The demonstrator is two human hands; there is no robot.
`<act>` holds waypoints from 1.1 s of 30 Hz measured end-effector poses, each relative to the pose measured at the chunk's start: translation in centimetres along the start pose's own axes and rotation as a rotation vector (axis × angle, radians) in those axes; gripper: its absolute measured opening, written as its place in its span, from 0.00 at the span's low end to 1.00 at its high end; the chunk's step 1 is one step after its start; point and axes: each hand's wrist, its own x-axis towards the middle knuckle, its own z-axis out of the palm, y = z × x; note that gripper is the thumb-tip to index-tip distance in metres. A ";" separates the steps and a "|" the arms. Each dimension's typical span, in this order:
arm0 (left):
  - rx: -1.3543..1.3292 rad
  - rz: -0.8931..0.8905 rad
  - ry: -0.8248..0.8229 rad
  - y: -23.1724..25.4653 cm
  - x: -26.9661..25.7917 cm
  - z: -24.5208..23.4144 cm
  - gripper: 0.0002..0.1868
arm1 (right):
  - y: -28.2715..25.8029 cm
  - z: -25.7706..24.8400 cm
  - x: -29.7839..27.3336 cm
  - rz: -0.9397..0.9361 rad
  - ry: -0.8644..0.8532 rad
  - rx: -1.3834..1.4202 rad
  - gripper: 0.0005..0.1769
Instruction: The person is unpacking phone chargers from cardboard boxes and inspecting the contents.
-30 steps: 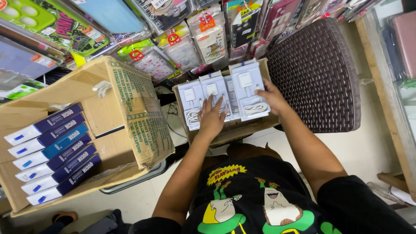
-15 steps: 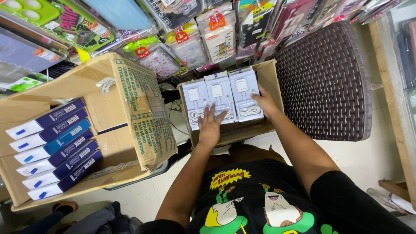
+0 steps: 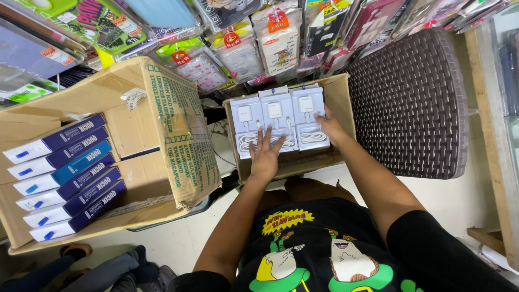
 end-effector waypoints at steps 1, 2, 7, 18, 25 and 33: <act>-0.003 -0.001 -0.001 0.3 -0.1 -0.3 0.45 | 0.0 -0.2 -0.1 0.002 0.000 -0.003 0.37; -0.045 -0.014 0.002 0.5 -0.2 -0.7 0.41 | -0.1 -0.2 -0.1 -0.009 -0.009 0.026 0.37; -0.083 -0.026 0.009 0.7 -0.5 -1.1 0.39 | -1.3 -0.5 -1.0 0.066 0.010 0.145 0.40; -0.252 0.122 0.338 1.9 -3.0 -3.5 0.33 | -0.7 -2.3 -2.0 -0.207 0.281 -0.084 0.31; -0.674 0.312 0.548 5.0 -8.7 -14.7 0.15 | -14.7 5.6 -15.1 -0.671 0.083 0.038 0.10; -0.731 0.419 0.976 0.0 -15.4 -25.4 0.10 | -27.3 15.2 -27.1 -0.981 -0.156 -0.221 0.07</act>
